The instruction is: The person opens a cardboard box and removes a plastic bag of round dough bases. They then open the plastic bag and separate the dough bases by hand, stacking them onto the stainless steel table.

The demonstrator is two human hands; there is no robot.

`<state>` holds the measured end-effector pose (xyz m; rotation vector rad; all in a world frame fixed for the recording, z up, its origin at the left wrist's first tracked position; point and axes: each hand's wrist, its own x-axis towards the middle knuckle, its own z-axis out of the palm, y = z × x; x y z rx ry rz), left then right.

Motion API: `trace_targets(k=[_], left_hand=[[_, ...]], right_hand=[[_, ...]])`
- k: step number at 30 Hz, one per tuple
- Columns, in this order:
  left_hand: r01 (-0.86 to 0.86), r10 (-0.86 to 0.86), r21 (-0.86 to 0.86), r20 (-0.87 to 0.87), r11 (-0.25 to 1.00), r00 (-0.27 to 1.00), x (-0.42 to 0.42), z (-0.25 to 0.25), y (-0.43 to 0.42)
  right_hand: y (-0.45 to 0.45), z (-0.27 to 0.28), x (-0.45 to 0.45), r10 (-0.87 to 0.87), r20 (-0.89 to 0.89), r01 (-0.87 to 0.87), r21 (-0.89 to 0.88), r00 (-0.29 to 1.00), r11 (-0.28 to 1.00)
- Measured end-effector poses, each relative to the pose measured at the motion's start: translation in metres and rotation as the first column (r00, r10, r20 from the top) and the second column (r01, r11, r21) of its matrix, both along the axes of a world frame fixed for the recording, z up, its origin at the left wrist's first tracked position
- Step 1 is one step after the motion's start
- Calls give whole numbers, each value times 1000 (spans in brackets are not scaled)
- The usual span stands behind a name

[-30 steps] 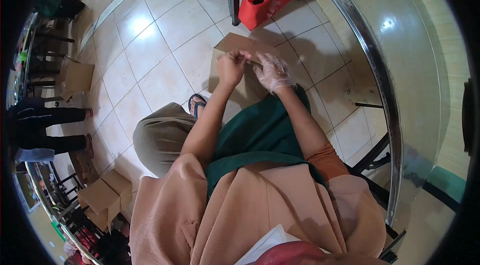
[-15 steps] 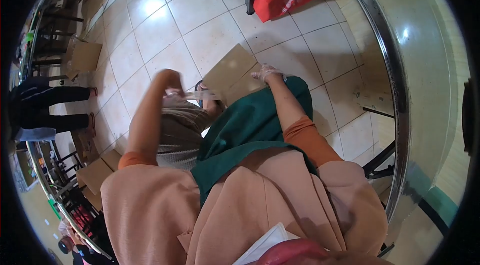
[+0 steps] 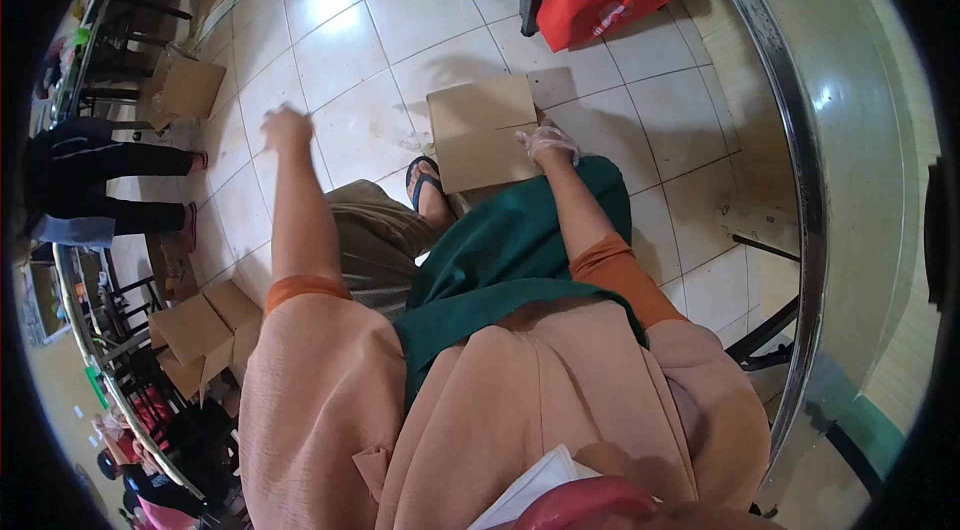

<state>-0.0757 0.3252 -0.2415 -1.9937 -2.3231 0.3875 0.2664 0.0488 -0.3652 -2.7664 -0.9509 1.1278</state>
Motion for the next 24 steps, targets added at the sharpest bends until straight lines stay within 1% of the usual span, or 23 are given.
trace_targets(k=[1, 2, 3, 4, 5, 6, 8, 9, 11, 12, 14, 15, 16, 18, 19, 20, 21, 22, 24], left_hand=[[178, -179, 7, 61, 984, 982, 22, -8, -2], [394, -392, 23, 174, 919, 903, 43, -26, -6], [583, -599, 162, 344, 796, 723, 65, -49, -22], [722, -718, 168, 391, 671, 576, 88, -67, -41], [730, -660, -80, 369, 679, 654, 112, -87, -63], [697, -674, -82, 197, 712, 712, 123, -109, -99], [533, -524, -329, 123, 780, 843, 126, -138, -127], [508, -454, -390, 230, 768, 861, 122, -155, -118], [465, -266, -524, 410, 713, 872, 102, -181, -103], [489, -282, -485, 439, 725, 853, 101, -176, -107], [542, -325, -388, 498, 746, 804, 115, -153, -114], [575, -319, -363, 564, 733, 762, 126, -152, -121], [576, -230, -356, 669, 736, 707, 136, -158, -130], [631, -251, -300, 732, 716, 633, 155, -168, -156], [618, -238, -297, 735, 728, 634, 162, -171, -167], [603, -222, -296, 740, 741, 635, 170, -174, -178], [587, -202, -296, 745, 754, 636, 176, -176, -184], [594, -200, -311, 743, 742, 639, 181, -174, -181], [596, -178, -352, 738, 722, 651, 183, -170, -181]], right_hand=[[0, 2, 1, -14, -27, 14, 2, 1000, 1000], [-1, 3, 0, -28, -57, 28, 1, 998, 1000], [-1, 4, -1, -46, -79, 46, -5, 996, 999], [-1, 3, -2, -62, -102, 62, -11, 993, 998], [-1, 1, -2, -82, -123, 81, -15, 989, 997], [-3, -6, -2, -80, -87, 81, 8, 993, 997], [-5, -25, 0, -83, -14, 84, 57, 996, 995], [-6, -25, 5, -8, 4, 8, 17, 1000, 1000], [-6, -28, 5, 44, 31, -44, 21, 999, 999], [-9, -30, 6, 73, 45, -73, 19, 996, 997], [-8, -35, 16, -70, 19, 69, 60, 997, 996], [-7, -38, 25, -150, 5, 149, 82, 989, 985], [-7, -46, 40, -180, 18, 176, 123, 984, 977], [-11, -63, 68, -248, 42, 234, 207, 968, 950], [-20, -71, 70, -291, 374, 112, 433, 880, 894], [-24, -78, 80, -295, 380, 102, 454, 877, 885], [-25, -66, 88, -296, 386, 89, 473, 874, 877], [-25, -56, 96, -296, 394, 73, 491, 870, 868], [-26, -43, 101, -343, 291, 173, 481, 893, 860]])
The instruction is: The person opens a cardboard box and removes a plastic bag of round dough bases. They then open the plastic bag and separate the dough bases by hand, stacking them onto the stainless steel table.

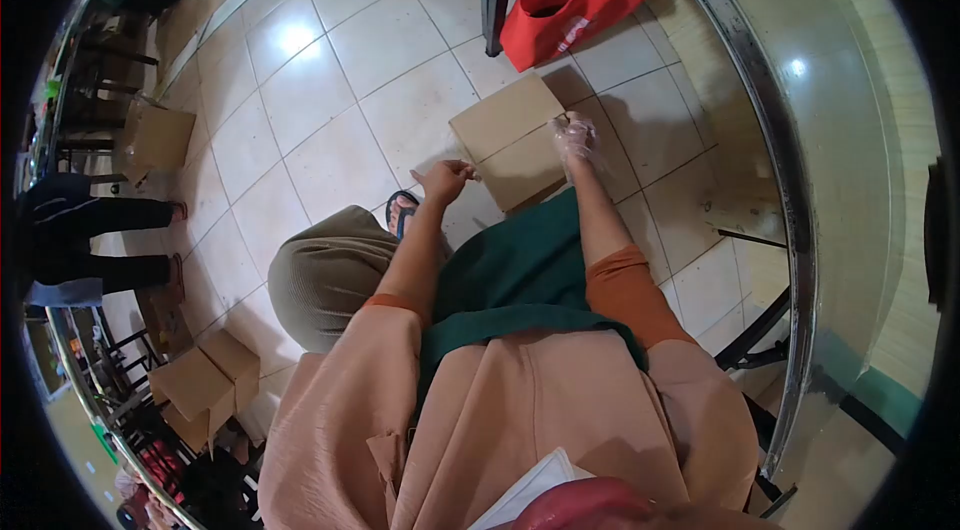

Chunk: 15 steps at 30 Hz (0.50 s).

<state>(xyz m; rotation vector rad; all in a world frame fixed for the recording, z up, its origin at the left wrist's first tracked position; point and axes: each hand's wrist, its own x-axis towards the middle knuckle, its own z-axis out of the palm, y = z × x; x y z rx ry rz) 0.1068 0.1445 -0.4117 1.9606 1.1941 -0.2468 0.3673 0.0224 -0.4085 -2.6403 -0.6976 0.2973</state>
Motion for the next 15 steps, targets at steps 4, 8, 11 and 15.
trace_targets(k=[4, 8, 11, 15], left_hand=[[-7, 11, 42, -89, 999, 996, 11, 10, -2], [-50, -15, 605, 103, 795, 995, 22, 27, -17], [-47, -99, 411, 328, 910, 940, 15, 22, -3], [11, -265, 613, 326, 790, 907, 40, 68, 0]], right_hand=[[12, 18, 10, -70, -306, 108, 109, 950, 988], [14, 60, 12, 62, -638, 141, 262, 767, 955], [20, 41, 19, 128, -609, 50, 267, 782, 962], [7, 71, 25, 512, -401, -548, 29, 759, 836]])
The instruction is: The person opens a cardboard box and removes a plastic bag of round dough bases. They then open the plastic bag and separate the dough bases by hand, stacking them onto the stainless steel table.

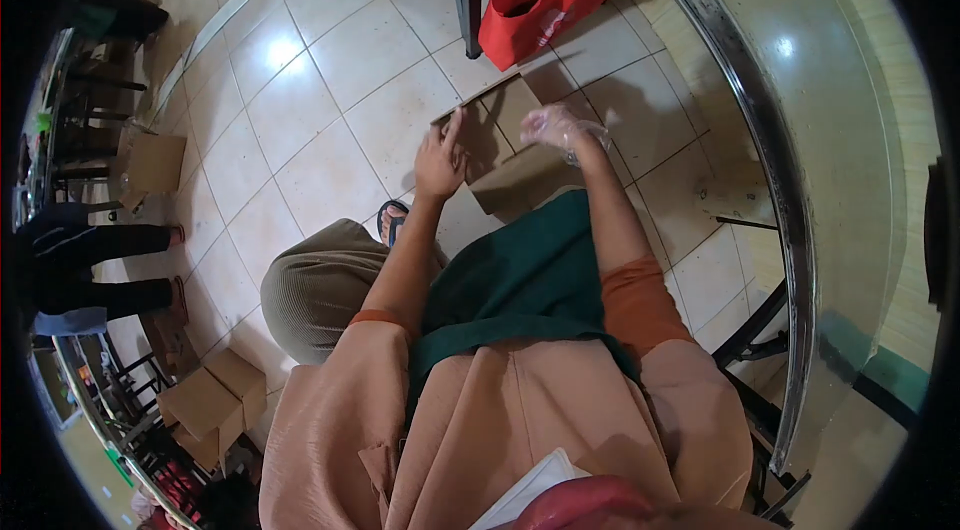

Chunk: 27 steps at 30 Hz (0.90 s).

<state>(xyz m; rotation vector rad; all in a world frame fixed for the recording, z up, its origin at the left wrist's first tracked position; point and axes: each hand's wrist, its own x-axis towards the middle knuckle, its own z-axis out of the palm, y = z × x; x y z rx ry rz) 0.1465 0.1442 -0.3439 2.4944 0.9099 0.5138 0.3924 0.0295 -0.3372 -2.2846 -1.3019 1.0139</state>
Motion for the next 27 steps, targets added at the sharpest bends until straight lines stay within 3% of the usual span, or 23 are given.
trace_targets(k=[1, 3, 5, 6, 7, 9, 10, 13, 14, 15, 17, 19, 21, 22, 23, 24, 25, 26, 27], left_hand=[[4, 6, 136, -77, 991, 997, 9, 12, 1], [2, 48, 380, -123, 925, 991, 26, 8, 14], [-3, 44, 530, -65, 848, 997, 42, 2, 33], [-11, 57, 701, -43, 713, 997, 51, 14, 47], [47, 51, 487, -185, 872, 981, 59, 17, 59], [68, -77, -36, -439, 997, 895, 74, 17, 85], [94, -47, 110, -371, 989, 928, 76, 11, 97], [-39, -21, -132, -425, 991, 905, 70, 9, 140], [-12, -61, -227, -311, 974, 949, 56, -28, 164], [-92, -37, -324, -372, 941, 928, 43, -56, 179], [-381, -22, -584, -565, 717, 825, 12, -71, 181], [-485, -39, -541, -695, 687, 718, -9, -112, 169], [-517, -75, -415, -827, 748, 557, -7, -191, 161], [-616, 204, -258, -790, 744, 578, -1, -153, 128], [-542, 327, -174, -634, 822, 700, 8, -130, 108], [-482, 411, -62, -435, 874, 801, 18, -111, 97], [-443, 448, 73, -213, 893, 868, 25, -95, 90], [-296, 301, 132, -22, 946, 953, 39, -83, 95], [-187, 218, 163, -200, 969, 955, 62, -34, 85]], right_hand=[[-6, 21, -6, 199, 113, -190, -88, 973, 978], [-10, 47, -34, 414, 31, -378, -349, 910, 858], [-29, 84, -71, 582, 184, -509, -327, 792, 796], [-36, 46, -75, 631, 57, -568, -379, 773, 730], [-44, 5, -78, 665, -75, -629, -417, 743, 656], [-73, -3, -98, 694, 26, -636, -377, 719, 673], [-80, 4, -103, 716, 65, -638, -403, 695, 656], [-87, 54, -110, 790, 151, -608, -559, 595, 564], [-85, 56, -105, 724, 62, -579, -555, 687, 597], [-84, 46, -102, 734, 100, -584, -538, 672, 608], [-84, 19, -95, 746, 181, -590, -506, 641, 630], [-85, 8, -85, 687, 218, -548, -461, 693, 698], [-86, -3, -83, 600, 323, -473, -394, 732, 788], [-83, -13, -88, 538, 406, -421, -344, 739, 839], [-81, -18, -92, 470, 483, -372, -290, 739, 882], [-74, -17, -92, 441, 452, -325, -313, 775, 892], [-63, -17, -93, 408, 417, -282, -332, 812, 900], [-57, -17, -100, 370, 368, -242, -349, 853, 905], [-53, -6, -104, 163, 100, -125, -310, 981, 943]])
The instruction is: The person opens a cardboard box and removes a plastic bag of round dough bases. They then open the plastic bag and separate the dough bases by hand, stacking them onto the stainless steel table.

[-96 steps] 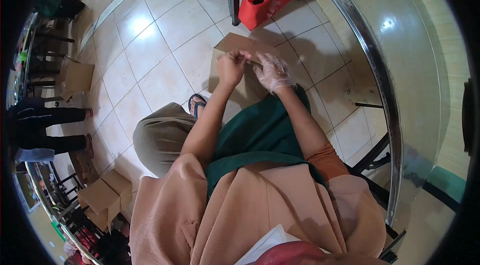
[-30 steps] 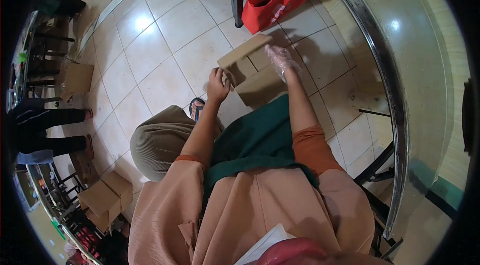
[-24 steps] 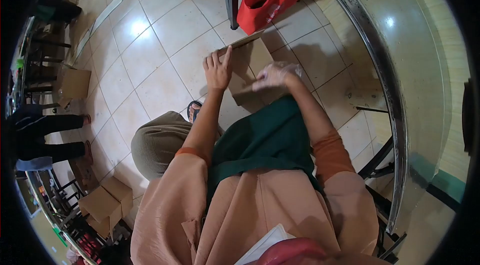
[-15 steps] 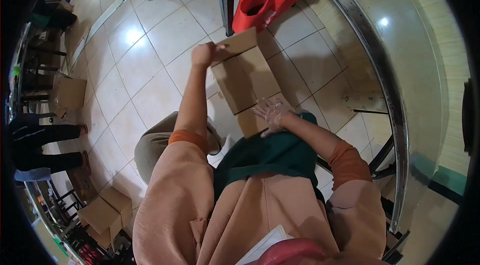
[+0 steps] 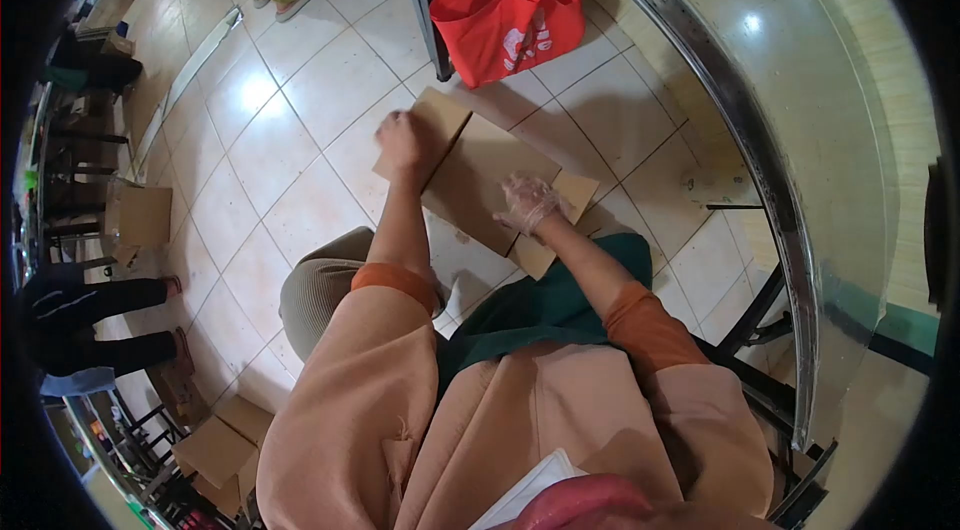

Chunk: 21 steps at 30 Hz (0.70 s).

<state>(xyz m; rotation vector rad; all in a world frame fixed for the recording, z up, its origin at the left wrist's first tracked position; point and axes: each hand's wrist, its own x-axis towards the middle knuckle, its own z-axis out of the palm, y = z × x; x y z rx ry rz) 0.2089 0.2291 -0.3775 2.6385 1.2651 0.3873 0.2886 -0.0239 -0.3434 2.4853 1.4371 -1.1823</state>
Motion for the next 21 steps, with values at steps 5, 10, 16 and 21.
trace_targets(k=[5, 10, 16, 21], left_hand=[[716, -735, -207, -341, 667, 586, 41, 57, -46], [783, -758, -161, -427, 601, 494, -18, 2, -77], [711, -703, -250, -544, 657, 458, -11, 15, -92], [743, -788, -383, -532, 549, 309, -10, 29, -87]], right_hand=[[11, -34, 9, -161, -337, 215, 127, 927, 968], [34, -37, 31, -339, 324, 256, 273, 883, 928], [32, -31, 22, -197, 465, 111, 206, 863, 972], [30, -22, 24, -141, 336, 137, 36, 931, 990]])
